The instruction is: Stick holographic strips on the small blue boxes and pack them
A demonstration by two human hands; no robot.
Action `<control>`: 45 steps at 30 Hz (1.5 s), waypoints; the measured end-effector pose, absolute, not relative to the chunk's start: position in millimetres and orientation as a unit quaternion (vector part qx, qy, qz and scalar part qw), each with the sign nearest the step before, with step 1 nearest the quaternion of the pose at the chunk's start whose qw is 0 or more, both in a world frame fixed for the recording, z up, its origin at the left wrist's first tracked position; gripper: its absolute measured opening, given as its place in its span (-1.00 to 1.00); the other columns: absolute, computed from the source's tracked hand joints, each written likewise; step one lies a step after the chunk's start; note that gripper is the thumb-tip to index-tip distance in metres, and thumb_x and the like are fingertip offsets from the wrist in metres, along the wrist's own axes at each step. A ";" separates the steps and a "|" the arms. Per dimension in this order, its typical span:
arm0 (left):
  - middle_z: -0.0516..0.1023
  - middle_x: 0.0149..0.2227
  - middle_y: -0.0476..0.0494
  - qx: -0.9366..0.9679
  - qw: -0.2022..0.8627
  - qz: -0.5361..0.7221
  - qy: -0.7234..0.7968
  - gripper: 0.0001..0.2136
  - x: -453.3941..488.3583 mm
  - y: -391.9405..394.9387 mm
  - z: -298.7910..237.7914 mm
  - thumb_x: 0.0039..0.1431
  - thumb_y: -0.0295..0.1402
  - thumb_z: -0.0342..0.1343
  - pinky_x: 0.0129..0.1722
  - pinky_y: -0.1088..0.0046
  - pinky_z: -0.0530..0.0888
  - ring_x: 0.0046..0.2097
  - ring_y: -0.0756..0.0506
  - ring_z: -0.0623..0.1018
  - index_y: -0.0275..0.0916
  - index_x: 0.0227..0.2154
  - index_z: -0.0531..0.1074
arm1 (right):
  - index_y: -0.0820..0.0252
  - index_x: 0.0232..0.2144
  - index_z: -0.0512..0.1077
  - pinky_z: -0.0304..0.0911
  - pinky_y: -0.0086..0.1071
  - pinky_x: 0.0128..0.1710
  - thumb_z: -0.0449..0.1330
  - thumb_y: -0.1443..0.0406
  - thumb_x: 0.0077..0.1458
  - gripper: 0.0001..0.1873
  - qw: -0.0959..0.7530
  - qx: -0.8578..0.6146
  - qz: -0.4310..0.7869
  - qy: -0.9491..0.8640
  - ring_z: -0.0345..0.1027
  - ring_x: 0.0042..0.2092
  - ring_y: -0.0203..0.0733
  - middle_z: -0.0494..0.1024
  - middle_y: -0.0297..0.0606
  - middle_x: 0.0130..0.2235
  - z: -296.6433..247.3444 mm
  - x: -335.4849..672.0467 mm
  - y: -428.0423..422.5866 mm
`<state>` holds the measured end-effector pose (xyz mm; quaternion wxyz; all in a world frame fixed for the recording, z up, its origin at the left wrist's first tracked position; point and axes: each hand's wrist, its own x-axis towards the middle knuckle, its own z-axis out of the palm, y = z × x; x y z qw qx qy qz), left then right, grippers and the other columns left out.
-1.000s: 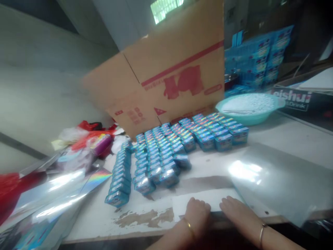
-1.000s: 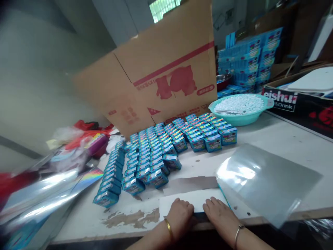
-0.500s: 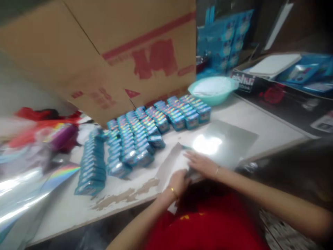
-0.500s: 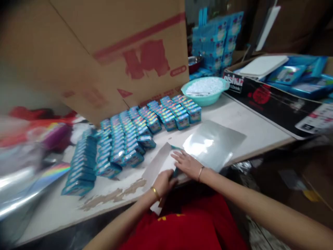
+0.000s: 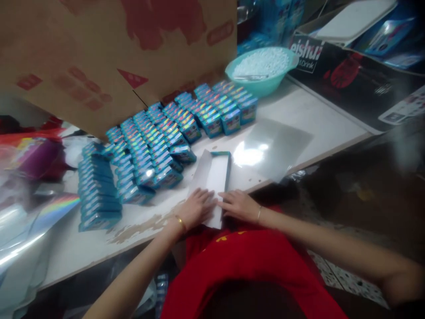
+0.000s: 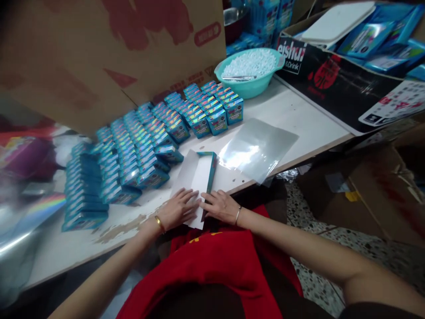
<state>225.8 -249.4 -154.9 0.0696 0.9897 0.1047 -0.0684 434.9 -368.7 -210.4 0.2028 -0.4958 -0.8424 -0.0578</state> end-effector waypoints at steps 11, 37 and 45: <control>0.31 0.19 -0.36 0.990 0.078 -0.062 0.096 -0.49 221.9 -256.1 -149.3 0.19 -0.09 0.05 0.27 0.03 0.06 0.24 -0.26 0.28 -0.28 0.12 0.30 | 0.23 -0.38 0.40 0.05 -0.30 -0.30 0.07 0.28 0.17 -0.84 0.273 -0.515 -0.019 -0.812 0.05 -0.30 -0.14 0.35 -0.19 -0.37 -211.0 426.4 -355.4; -0.15 0.37 -0.26 0.890 0.247 0.284 0.256 -0.55 246.3 -253.2 -171.2 0.28 -0.19 -0.08 0.28 -0.06 -0.13 0.37 -0.28 -0.16 -0.13 0.19 0.12 | 0.15 -0.22 0.47 0.32 -0.12 -0.10 0.04 0.33 0.22 -0.79 0.426 -0.523 0.056 -0.736 0.27 -0.10 -0.08 0.51 -0.12 -0.06 -226.6 439.7 -359.9; -0.39 0.38 -0.26 0.726 0.449 0.316 0.414 -0.50 254.6 -287.4 -201.4 0.31 -0.17 -0.73 0.25 0.19 0.21 0.37 -0.10 -0.06 -0.14 0.24 -0.71 | 0.22 -0.30 0.45 0.28 -0.19 -0.13 0.03 0.26 0.26 -0.78 0.467 -0.527 0.128 -0.699 0.28 -0.17 -0.12 0.52 -0.14 -0.26 -215.6 433.8 -345.8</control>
